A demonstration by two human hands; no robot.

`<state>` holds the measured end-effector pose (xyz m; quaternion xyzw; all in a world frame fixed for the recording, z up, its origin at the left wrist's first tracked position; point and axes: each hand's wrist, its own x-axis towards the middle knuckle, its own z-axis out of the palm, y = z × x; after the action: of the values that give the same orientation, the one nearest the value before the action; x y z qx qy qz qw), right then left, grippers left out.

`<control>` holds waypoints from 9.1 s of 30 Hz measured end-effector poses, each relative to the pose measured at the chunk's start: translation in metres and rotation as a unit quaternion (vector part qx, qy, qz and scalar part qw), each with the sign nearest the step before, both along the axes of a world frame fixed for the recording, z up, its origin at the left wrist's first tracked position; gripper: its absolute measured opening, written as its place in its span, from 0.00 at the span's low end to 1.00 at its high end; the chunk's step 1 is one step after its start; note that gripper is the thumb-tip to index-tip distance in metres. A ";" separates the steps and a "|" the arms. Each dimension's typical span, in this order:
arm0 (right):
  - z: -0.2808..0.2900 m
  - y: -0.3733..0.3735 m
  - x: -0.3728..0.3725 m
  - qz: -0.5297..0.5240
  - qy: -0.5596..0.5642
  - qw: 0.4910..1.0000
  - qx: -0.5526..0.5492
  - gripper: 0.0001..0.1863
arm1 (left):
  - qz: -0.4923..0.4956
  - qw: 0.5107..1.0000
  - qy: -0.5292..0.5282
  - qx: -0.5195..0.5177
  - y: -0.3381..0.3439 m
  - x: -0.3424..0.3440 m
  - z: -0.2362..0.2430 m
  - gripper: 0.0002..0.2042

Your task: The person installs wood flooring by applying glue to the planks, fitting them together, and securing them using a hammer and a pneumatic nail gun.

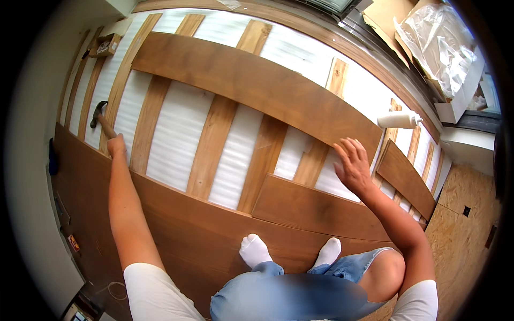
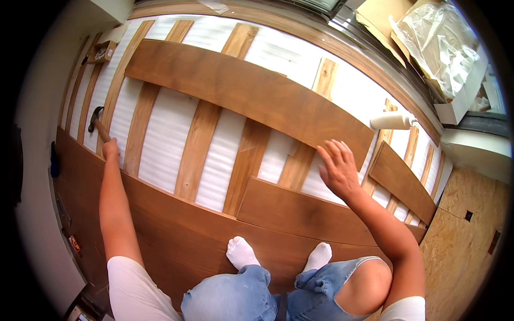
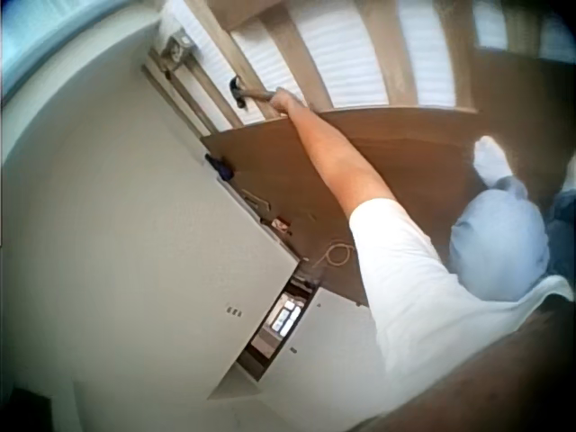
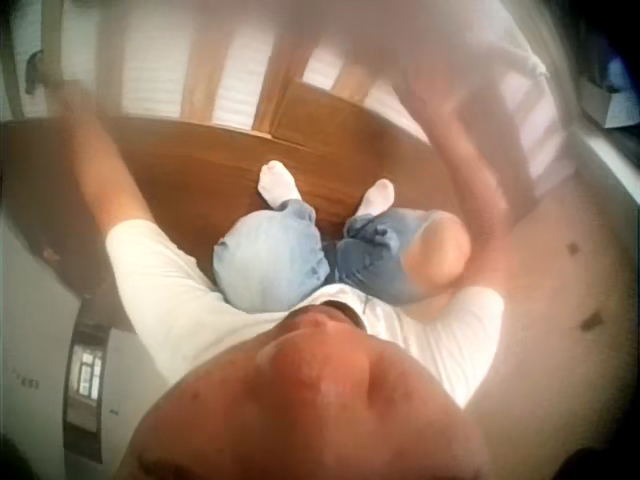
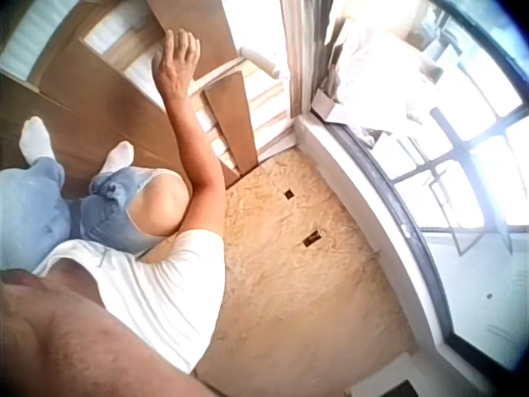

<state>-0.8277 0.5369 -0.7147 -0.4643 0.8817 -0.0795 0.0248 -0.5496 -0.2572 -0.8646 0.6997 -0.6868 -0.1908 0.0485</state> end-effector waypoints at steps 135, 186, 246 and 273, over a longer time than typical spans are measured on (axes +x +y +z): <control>-0.061 0.234 -0.014 -0.051 -0.229 0.939 0.251 0.11 | -0.755 0.621 -0.159 0.138 0.700 -0.040 0.085 0.15; -0.097 0.376 0.226 -0.526 -0.008 0.850 0.013 0.29 | -0.371 0.897 0.050 0.236 0.466 0.008 0.106 0.24; -0.057 0.547 0.311 -0.725 -0.115 0.673 0.095 0.27 | -0.362 0.882 0.172 0.249 0.440 -0.039 0.051 0.11; 0.016 0.458 0.419 -0.799 -0.419 0.318 -0.291 0.15 | -0.438 0.877 0.038 -0.193 0.347 0.076 0.069 0.18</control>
<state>-0.4092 0.9945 -0.6984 0.5831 0.6178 -0.4962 0.1788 -0.4740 0.0900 -0.7952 0.2959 -0.9440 -0.0824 0.1204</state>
